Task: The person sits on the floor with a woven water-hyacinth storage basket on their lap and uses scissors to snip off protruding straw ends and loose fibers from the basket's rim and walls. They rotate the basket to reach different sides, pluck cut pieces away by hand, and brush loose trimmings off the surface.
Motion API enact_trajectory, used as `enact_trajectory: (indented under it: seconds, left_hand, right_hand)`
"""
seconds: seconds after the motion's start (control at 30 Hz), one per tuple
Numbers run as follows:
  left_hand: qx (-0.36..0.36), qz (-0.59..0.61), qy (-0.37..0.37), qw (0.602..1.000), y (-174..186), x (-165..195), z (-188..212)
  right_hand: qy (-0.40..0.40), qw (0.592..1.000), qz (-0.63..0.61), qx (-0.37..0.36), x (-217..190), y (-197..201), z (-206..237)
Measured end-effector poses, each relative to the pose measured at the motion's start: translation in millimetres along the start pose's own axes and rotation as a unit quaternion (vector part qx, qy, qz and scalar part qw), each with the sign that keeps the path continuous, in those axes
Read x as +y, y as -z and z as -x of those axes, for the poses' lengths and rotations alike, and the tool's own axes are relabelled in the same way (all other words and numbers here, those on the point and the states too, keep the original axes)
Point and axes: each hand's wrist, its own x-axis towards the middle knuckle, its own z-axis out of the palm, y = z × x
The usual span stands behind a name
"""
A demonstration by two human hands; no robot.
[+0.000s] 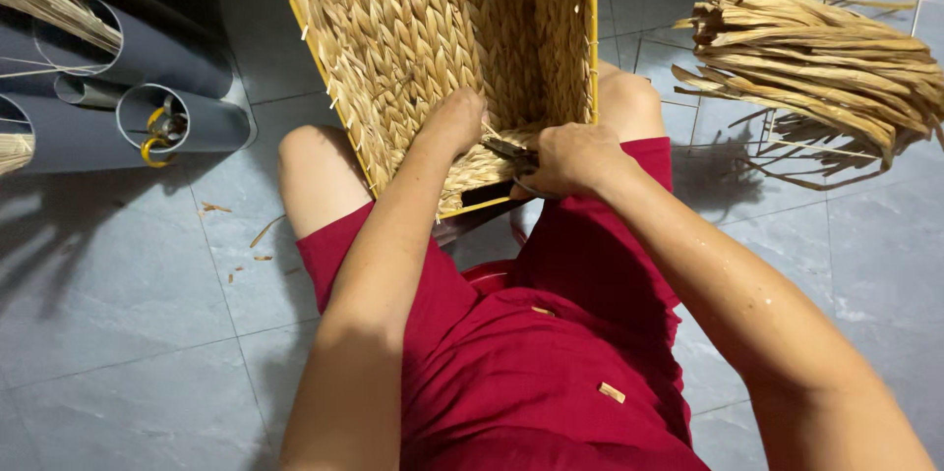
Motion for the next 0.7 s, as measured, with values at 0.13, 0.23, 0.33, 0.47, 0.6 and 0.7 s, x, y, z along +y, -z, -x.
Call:
enact_trajectory:
  seconds: [0.13,0.23,0.33,0.47,0.6,0.7]
  left_hand:
    - [0.029,-0.006,-0.008,1.000,-3.8,-1.6,-1.7]
    - [0.039,-0.017,-0.016,0.999,-6.1,-2.4,-1.9]
    - [0.024,-0.008,-0.005,1.000,-4.9,-1.3,-3.0]
    - [-0.046,-0.023,0.023,0.998,-3.2,1.5,-7.5]
    - [-0.054,-0.002,0.037,0.998,-0.8,4.4,-5.7]
    - [-0.031,0.004,0.025,0.999,4.3,7.0,-2.8]
  right_hand:
    - [0.017,0.999,-0.038,0.021,-8.3,4.0,-7.9]
    - [0.011,0.999,-0.031,0.000,-12.1,6.9,-10.4]
    - [0.020,0.999,-0.030,0.003,-10.8,7.9,-9.2]
    - [0.017,0.999,-0.044,0.019,-12.9,3.3,-11.9]
    - [0.009,0.999,-0.041,0.015,-17.0,-4.5,-25.1]
    - [0.032,0.999,-0.025,0.029,-13.2,-10.6,-33.5]
